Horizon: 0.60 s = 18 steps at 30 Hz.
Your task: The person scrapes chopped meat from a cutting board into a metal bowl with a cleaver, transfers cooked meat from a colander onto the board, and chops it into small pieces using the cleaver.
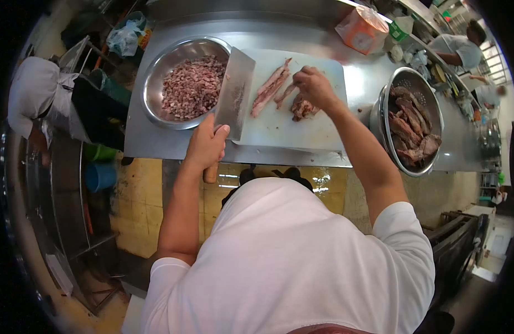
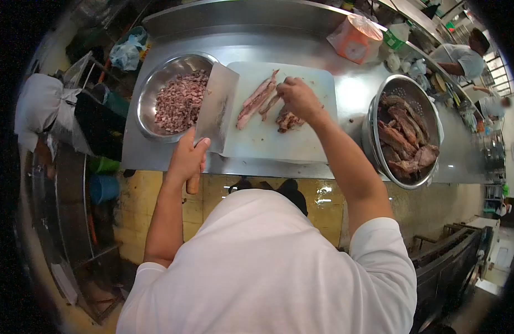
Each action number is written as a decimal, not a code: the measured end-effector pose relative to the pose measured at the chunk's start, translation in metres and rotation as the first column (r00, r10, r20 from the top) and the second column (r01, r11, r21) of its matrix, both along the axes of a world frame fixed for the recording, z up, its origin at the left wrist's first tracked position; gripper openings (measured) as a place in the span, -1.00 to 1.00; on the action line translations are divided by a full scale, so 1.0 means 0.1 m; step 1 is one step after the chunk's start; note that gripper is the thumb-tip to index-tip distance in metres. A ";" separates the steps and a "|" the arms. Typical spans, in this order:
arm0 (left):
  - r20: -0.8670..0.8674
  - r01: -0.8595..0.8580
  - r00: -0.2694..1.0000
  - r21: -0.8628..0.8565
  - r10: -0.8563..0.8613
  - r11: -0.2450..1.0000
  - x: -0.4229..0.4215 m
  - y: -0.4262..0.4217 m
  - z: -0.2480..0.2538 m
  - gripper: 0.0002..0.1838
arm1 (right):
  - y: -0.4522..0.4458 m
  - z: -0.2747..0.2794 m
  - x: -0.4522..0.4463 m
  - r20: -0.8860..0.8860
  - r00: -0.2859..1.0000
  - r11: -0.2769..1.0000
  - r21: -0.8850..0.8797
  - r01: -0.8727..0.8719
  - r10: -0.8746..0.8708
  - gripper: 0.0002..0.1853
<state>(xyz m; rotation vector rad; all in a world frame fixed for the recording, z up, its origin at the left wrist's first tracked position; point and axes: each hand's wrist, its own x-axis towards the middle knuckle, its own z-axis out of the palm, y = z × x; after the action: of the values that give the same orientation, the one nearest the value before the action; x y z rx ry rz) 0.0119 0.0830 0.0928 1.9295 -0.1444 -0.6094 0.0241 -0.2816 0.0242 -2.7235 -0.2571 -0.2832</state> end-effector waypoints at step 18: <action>0.333 0.476 0.707 0.428 -0.623 0.769 -0.32 -1.19 -0.10 -0.79 | -0.35 -0.43 -1.37 0.068 0.973 0.971 0.109 0.214 -0.222 -0.70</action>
<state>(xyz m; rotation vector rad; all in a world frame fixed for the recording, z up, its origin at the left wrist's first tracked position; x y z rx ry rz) -0.0206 -0.0362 0.0830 2.3256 -1.0358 -0.5715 -0.1125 -0.3169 -0.0183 -2.6447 0.0367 -0.4545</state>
